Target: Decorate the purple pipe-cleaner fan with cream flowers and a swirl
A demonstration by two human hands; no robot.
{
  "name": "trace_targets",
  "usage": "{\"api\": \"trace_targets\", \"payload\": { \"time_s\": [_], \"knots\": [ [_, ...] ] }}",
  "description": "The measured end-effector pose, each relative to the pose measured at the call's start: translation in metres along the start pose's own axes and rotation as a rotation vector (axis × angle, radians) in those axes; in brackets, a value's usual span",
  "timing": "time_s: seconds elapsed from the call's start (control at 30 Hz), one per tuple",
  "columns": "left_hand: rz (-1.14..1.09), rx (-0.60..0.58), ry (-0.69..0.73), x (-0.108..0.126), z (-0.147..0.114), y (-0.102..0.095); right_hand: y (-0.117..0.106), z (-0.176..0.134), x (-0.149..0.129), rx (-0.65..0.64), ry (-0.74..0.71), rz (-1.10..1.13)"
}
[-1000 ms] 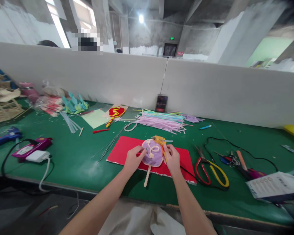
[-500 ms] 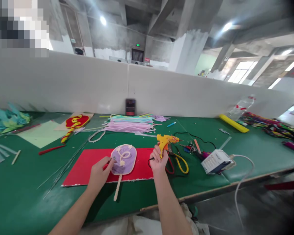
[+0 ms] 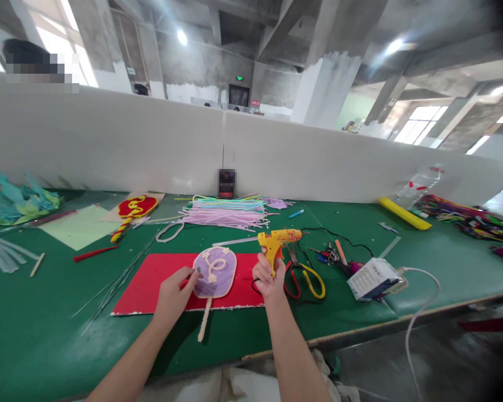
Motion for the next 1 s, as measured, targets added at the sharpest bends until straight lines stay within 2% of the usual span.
{"api": "trace_targets", "payload": {
  "time_s": [0.13,0.27,0.53,0.7,0.87,1.0],
  "knots": [
    [-0.028,-0.014,-0.015,-0.002,-0.001,0.002,0.001,-0.001,0.001,0.028,0.021,-0.07],
    [-0.044,-0.021,-0.012,-0.003,-0.001,0.003,0.002,-0.001,-0.001,0.116,-0.014,-0.164],
    [-0.043,-0.009,-0.019,0.003,0.0,-0.001,0.003,0.003,-0.011,0.493,-0.26,-0.422],
    [-0.066,-0.025,-0.008,0.004,-0.001,0.0,0.013,-0.002,0.001,0.686,-0.327,-0.723],
    [-0.05,-0.018,-0.008,0.004,0.0,0.0,0.025,-0.006,0.012,0.825,-0.473,-1.38],
    [-0.052,-0.012,0.002,0.002,-0.001,0.0,0.023,-0.005,0.013,0.827,-0.498,-1.399]
  ]
}}
Point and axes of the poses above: each hand's wrist, its own z-axis towards the middle knuckle, its own y-axis out of the palm, x = y × z, the point moved 4 cm from there along z, towards the middle knuckle, and after that the axes turned 15 degrees about y, right-handed, at the moved point
